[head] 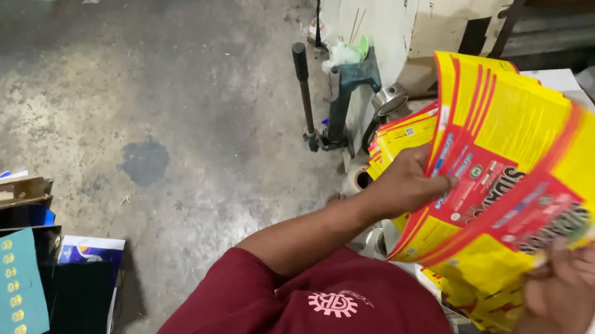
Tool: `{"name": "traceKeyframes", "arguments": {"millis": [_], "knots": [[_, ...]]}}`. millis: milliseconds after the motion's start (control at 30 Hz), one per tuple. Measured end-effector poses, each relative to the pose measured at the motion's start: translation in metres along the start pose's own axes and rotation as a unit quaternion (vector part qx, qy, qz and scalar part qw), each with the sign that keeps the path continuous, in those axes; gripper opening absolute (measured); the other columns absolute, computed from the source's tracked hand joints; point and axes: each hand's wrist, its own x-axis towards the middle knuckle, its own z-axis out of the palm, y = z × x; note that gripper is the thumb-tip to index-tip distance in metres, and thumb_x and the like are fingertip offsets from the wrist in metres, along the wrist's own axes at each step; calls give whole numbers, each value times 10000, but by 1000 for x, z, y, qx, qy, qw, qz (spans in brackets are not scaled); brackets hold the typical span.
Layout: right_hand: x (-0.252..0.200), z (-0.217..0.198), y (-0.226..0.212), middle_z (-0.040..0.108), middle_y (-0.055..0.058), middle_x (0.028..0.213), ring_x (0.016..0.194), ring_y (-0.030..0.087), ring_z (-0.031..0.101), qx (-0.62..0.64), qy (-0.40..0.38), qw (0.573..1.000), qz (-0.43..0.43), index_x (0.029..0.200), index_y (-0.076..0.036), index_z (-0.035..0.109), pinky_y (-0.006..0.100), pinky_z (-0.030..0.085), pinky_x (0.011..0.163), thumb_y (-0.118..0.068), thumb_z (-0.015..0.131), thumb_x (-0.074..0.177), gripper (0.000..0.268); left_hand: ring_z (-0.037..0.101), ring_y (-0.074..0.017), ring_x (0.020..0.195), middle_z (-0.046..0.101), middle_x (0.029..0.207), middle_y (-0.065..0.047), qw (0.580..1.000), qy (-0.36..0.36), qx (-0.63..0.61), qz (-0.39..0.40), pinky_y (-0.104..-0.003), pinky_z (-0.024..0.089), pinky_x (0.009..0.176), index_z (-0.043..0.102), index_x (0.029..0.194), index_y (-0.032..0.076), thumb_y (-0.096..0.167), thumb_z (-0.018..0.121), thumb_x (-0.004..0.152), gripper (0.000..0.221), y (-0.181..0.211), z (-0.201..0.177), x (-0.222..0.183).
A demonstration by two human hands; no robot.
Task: The recorder is sorting and inspecting a stack of printed plastic bags in a production setting.
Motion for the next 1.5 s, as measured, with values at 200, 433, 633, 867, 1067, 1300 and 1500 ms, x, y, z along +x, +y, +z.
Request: {"name": "traceKeyframes", "arguments": {"millis": [200, 433, 633, 867, 1067, 1300, 1500], "knots": [[29, 45, -76, 697, 150, 1352, 1179, 231, 726, -26, 117, 990, -79, 1429, -9, 562, 365, 624, 1097, 134, 524, 1105, 356, 676, -124, 818, 741, 1021, -70, 984, 61, -168, -23, -295, 560, 744, 657, 1182, -6, 20, 707, 913, 275, -21, -24, 12], [53, 0, -53, 733, 130, 1280, 1145, 209, 726, -307, 179, 935, -22, 1347, 9, 613, 333, 591, 975, 124, 621, 1054, 315, 720, -169, 880, 741, 1080, -110, 965, 71, -250, -40, -340, 606, 811, 614, 1220, -15, -17, 690, 890, 338, -17, -31, 8], [40, 105, -82, 714, 253, 1060, 877, 326, 733, -731, 224, 623, -167, 1259, 145, 617, 428, 548, 753, 19, 862, 894, 458, 706, -159, 950, 733, 1125, -95, 966, 28, -255, -31, -329, 587, 868, 620, 1258, -33, 9, 711, 934, 340, -18, -22, 6], [2, 201, -84, 723, 70, 1241, 1098, 149, 694, -123, 0, 991, 48, 1383, 33, 600, 283, 551, 996, -121, 622, 1039, 377, 704, -138, 974, 747, 1125, -71, 980, -50, -183, -61, -326, 590, 903, 659, 1258, -17, 49, 729, 976, 298, 4, 4, 5], [1, 204, -76, 719, 106, 1225, 1078, 156, 707, -125, 50, 991, 12, 1322, 53, 600, 316, 576, 1017, 91, 690, 991, 345, 711, -140, 1021, 749, 1174, -85, 974, -73, -209, -55, -329, 594, 942, 665, 1259, -20, 25, 712, 992, 274, 8, 5, 5], [-1, 198, -81, 730, 124, 1169, 1008, 172, 715, -37, 63, 997, 17, 1268, -17, 604, 315, 581, 940, 133, 659, 974, 335, 712, -155, 1046, 749, 1196, -106, 961, -103, -249, -59, -337, 591, 970, 672, 1258, -31, 4, 679, 1021, 239, -1, 6, 3], [-1, 172, -70, 720, 143, 1223, 1103, 183, 712, -25, 71, 997, -10, 1236, 21, 614, 344, 578, 1049, 157, 666, 995, 282, 716, -164, 1065, 746, 1216, -120, 957, -113, -259, -67, -345, 594, 984, 661, 1274, -33, 20, 684, 1030, 251, -8, 3, 5]]}}
